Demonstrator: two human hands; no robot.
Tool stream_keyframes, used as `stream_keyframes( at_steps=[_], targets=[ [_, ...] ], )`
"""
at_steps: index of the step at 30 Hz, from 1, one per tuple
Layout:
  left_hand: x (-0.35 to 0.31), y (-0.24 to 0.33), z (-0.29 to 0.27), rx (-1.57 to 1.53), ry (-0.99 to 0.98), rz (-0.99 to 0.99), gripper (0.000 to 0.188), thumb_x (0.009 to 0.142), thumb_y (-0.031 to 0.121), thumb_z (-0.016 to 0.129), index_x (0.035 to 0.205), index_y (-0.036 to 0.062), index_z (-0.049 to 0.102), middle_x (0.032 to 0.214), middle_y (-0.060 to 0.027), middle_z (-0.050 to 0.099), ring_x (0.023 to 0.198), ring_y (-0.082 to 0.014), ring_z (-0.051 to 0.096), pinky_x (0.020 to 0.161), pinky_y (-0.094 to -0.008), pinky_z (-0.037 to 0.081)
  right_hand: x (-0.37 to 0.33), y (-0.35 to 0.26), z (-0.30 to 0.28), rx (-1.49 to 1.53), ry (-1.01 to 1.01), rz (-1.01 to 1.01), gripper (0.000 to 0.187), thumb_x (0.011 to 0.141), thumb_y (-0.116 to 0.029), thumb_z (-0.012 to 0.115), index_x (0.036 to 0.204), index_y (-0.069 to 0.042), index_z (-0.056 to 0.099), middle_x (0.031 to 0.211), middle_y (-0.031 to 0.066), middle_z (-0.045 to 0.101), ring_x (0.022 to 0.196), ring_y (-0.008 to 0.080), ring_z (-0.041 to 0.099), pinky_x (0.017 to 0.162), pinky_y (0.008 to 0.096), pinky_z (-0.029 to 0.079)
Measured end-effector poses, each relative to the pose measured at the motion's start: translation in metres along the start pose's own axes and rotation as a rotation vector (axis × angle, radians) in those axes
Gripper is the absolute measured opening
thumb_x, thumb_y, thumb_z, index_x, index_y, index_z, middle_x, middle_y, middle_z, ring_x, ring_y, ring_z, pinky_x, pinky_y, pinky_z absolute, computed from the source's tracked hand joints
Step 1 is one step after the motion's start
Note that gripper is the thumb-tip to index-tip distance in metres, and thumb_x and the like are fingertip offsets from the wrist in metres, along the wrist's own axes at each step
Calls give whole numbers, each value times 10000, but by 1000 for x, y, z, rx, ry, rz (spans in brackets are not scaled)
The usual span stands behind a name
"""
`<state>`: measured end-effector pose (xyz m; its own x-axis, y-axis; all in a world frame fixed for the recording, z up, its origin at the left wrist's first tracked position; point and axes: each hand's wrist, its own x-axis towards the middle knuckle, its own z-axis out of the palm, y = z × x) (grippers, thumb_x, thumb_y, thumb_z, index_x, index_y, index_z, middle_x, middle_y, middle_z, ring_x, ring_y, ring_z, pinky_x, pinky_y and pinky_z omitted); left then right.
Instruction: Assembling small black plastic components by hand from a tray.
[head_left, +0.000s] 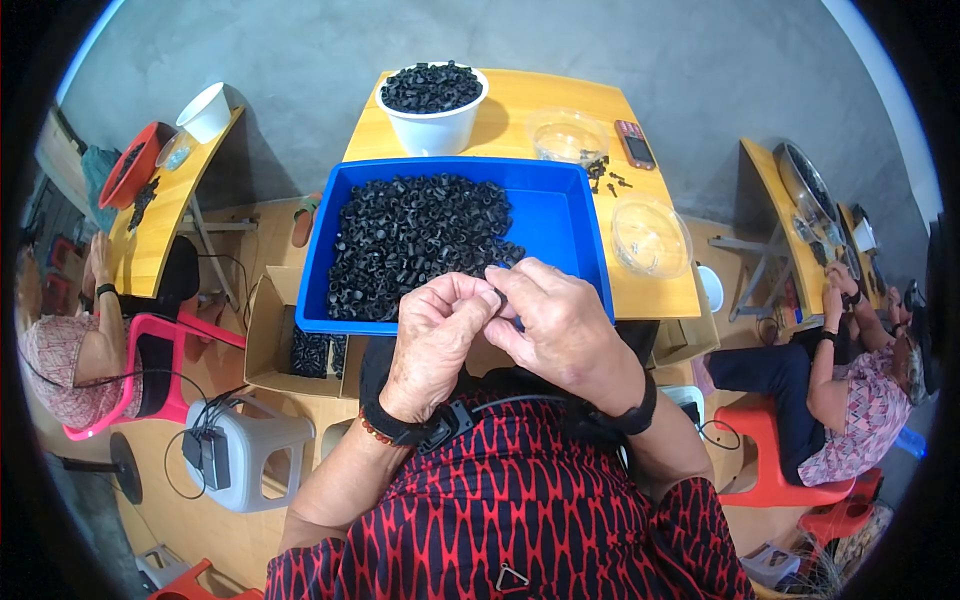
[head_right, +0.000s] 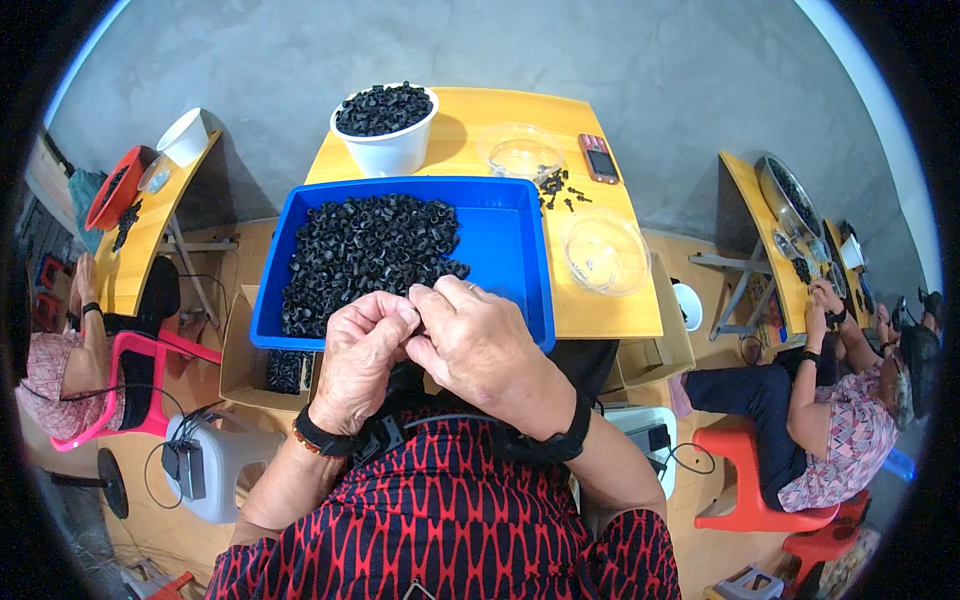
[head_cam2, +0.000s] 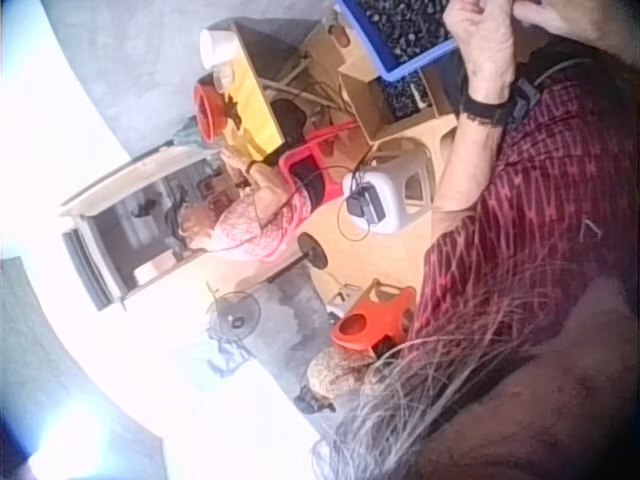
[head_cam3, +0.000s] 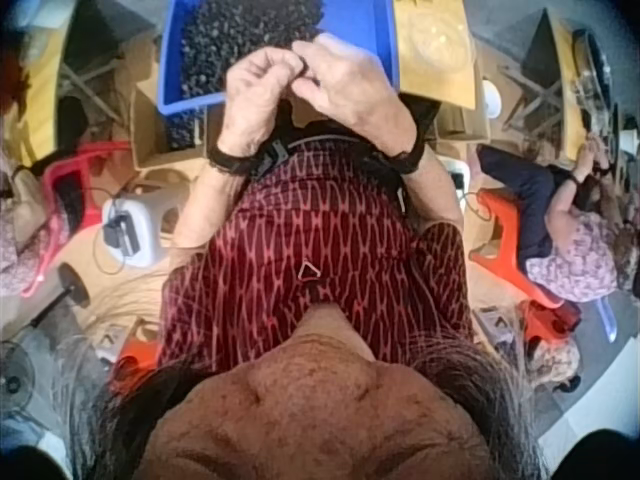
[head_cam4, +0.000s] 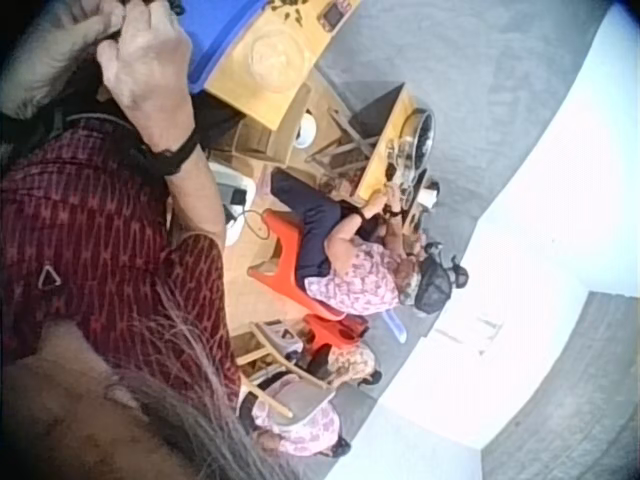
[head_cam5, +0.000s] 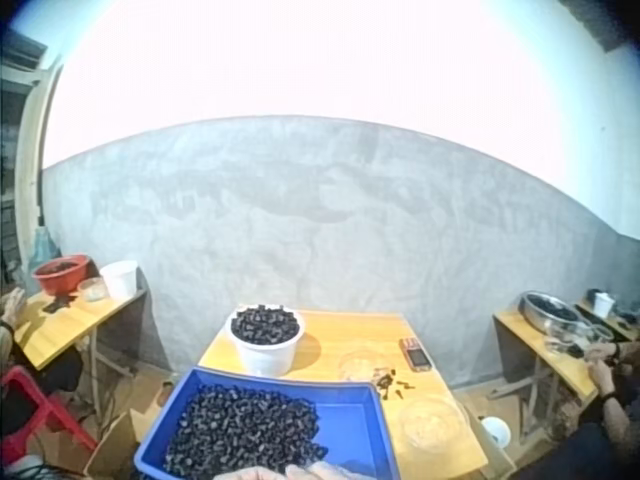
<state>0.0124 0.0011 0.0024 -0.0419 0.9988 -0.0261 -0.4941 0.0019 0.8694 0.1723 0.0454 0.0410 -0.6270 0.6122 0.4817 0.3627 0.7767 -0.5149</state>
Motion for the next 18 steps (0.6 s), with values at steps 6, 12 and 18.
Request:
stream_keyframes(
  at_steps=[6, 12, 18],
  targets=[
    [0, 3, -1, -33, 18, -57, 87, 950, 56, 625, 967, -17, 669, 897, -73, 706, 789, -94, 650, 726, -248, 541, -3, 1, 3, -72, -4, 14, 454, 755, -108, 769, 1148, 45, 600, 925, 160, 608, 821, 329, 650, 684, 393, 539],
    [-1, 1, -8, 48, -45, -71, 81, 936, 58, 650, 952, -15, 683, 847, -48, 700, 726, -77, 628, 671, -217, 514, -5, 1, 2, -69, -13, -4, 480, 768, -90, 755, 1189, 59, 580, 953, 179, 605, 831, 332, 648, 700, 395, 541],
    [-1, -8, -6, 236, -2, 97, 59, 923, 34, 665, 923, -19, 691, 822, -30, 692, 728, -52, 608, 666, -206, 502, -10, 7, 11, -160, 11, -61, 492, 780, -66, 737, 1212, 90, 561, 951, 191, 596, 839, 327, 648, 716, 383, 543]
  ],
)
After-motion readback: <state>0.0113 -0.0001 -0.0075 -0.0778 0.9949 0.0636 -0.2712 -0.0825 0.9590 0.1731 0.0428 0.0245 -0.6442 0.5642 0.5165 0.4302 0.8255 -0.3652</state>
